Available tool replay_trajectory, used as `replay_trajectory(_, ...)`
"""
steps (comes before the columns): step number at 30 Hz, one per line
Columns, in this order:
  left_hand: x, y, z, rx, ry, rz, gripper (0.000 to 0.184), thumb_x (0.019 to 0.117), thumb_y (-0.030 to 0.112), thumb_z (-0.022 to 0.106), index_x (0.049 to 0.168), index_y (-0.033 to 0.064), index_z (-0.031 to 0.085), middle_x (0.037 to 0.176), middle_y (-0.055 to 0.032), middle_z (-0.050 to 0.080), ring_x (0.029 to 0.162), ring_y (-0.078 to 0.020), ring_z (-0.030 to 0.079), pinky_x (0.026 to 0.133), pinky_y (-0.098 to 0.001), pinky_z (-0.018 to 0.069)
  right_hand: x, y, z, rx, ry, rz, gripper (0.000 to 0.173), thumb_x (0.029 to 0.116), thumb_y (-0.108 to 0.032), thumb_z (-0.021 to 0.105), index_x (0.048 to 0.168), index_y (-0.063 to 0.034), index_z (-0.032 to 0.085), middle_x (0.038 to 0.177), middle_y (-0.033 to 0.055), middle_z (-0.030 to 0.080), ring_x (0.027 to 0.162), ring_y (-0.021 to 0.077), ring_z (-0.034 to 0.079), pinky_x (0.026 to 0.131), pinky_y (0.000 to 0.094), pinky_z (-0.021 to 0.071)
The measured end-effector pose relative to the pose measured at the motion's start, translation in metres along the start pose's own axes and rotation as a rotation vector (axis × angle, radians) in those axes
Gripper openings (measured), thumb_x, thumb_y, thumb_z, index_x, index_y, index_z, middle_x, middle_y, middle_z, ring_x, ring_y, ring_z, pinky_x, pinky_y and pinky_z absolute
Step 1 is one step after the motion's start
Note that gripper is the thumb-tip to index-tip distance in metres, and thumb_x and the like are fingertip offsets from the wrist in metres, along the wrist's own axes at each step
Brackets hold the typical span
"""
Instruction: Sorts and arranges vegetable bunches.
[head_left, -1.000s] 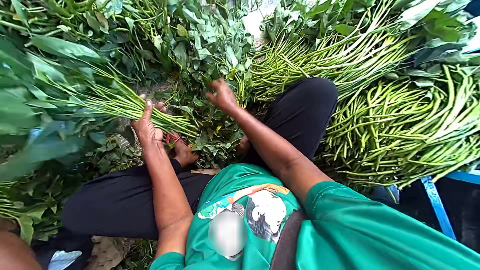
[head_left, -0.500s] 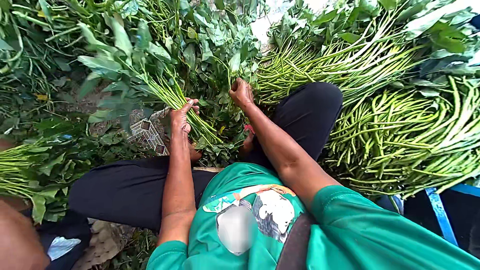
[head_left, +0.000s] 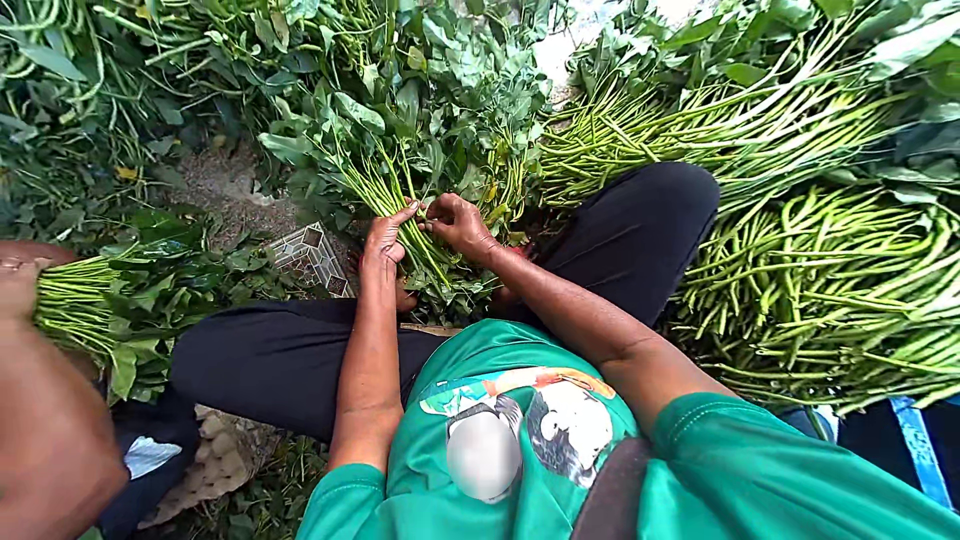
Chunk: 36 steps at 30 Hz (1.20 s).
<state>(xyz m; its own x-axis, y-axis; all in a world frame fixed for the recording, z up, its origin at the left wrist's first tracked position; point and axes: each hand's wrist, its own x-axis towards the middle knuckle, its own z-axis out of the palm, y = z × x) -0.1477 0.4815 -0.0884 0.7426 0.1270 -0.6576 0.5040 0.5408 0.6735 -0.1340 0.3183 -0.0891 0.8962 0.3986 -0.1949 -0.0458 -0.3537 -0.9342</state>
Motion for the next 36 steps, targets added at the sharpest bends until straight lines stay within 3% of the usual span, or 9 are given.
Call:
replay_trajectory(5,0.0,0.002,-0.002,0.102,-0.037,0.037,0.024,0.0928,-0.005,0.067,0.115,0.0025,0.061,0.098,-0.0077,0.07,0.083,-0.0154,0.069,0.075,-0.0322,0.0605,0.007,-0.016,0.002,0.689,0.048,0.456,0.04,0.1037,-0.019,0.062,0.138,-0.0016,0.052,0.12,0.0144,0.064,0.089,0.0206,0.069,0.076,0.0372,0.0609)
replay_trajectory(11,-0.001,0.008,0.003,0.15,0.059,0.121,0.029,0.0899,-0.006,0.071,0.117,-0.0007,0.062,0.095,-0.0097,0.071,0.076,-0.0165,0.069,0.066,-0.0305,0.0604,0.008,-0.011,0.023,0.685,0.321,0.206,0.012,0.0979,0.001,0.063,0.108,0.0083,0.066,0.095,0.0126,0.071,0.08,0.014,0.069,0.077,0.0308,0.0605)
replay_trajectory(15,-0.006,0.022,-0.011,0.137,0.121,0.183,0.023,0.092,-0.006,0.067,0.114,0.0003,0.063,0.09,-0.0055,0.073,0.078,-0.0121,0.07,0.071,-0.0274,0.0605,-0.025,-0.019,0.008,0.25,-0.138,0.1,0.017,0.0956,-0.007,0.071,0.098,0.009,0.069,0.087,0.0133,0.074,0.078,0.0169,0.072,0.082,0.0381,0.0611)
replay_trajectory(18,0.001,0.033,-0.033,0.142,0.099,0.223,0.023,0.0924,-0.007,0.067,0.114,-0.0013,0.065,0.091,-0.0086,0.074,0.081,-0.0153,0.072,0.073,-0.0293,0.0611,-0.052,-0.027,-0.003,-0.228,-0.533,0.13,0.017,0.0943,-0.011,0.074,0.097,0.0056,0.072,0.09,0.0181,0.073,0.086,0.0298,0.071,0.087,0.0527,0.0562)
replay_trajectory(21,-0.002,0.037,-0.038,0.202,0.081,0.216,0.024,0.0918,-0.006,0.068,0.115,0.0004,0.065,0.093,-0.007,0.074,0.083,-0.0144,0.072,0.075,-0.0288,0.0611,-0.058,-0.031,-0.015,-0.691,-0.812,0.233,0.04,0.0893,-0.006,0.076,0.128,-0.0014,0.067,0.125,0.0274,0.066,0.12,0.0481,0.061,0.099,0.0696,0.0473)
replay_trajectory(24,-0.005,0.036,-0.036,0.259,0.052,0.206,0.025,0.0913,-0.005,0.069,0.116,0.0005,0.066,0.093,-0.0068,0.075,0.083,-0.0138,0.072,0.074,-0.0278,0.0609,-0.045,-0.037,-0.029,-0.761,-0.615,0.202,0.021,0.0978,-0.013,0.066,0.113,0.0005,0.072,0.114,0.0286,0.069,0.109,0.0508,0.065,0.087,0.0724,0.0501)
replay_trajectory(28,-0.005,0.033,-0.03,0.247,-0.052,0.191,0.028,0.0931,-0.005,0.067,0.121,0.0,0.063,0.096,-0.0081,0.075,0.085,-0.0145,0.072,0.076,-0.0286,0.0608,-0.031,-0.036,-0.022,-0.588,-0.446,-0.034,0.034,0.1044,-0.029,0.061,0.127,-0.0054,0.067,0.13,0.0195,0.065,0.11,0.0409,0.068,0.091,0.0644,0.0532)
replay_trajectory(31,-0.007,0.035,-0.031,0.207,-0.125,0.184,0.029,0.0963,-0.004,0.061,0.124,0.002,0.06,0.099,-0.0072,0.074,0.087,-0.0144,0.072,0.078,-0.0286,0.0608,-0.037,-0.026,-0.004,-0.434,-0.458,-0.164,0.033,0.1066,-0.027,0.057,0.107,0.003,0.071,0.107,0.0216,0.072,0.105,0.0383,0.069,0.095,0.0593,0.0526)
replay_trajectory(36,-0.024,0.038,-0.026,0.115,-0.004,0.312,0.03,0.1006,0.005,0.061,0.13,0.0101,0.059,0.103,-0.0036,0.071,0.087,-0.0132,0.07,0.08,-0.0294,0.0606,-0.04,-0.013,-0.01,-0.273,-0.189,-0.296,0.04,0.1057,-0.03,0.057,0.084,0.0027,0.067,0.08,0.0161,0.068,0.079,0.0318,0.068,0.076,0.0535,0.0536)
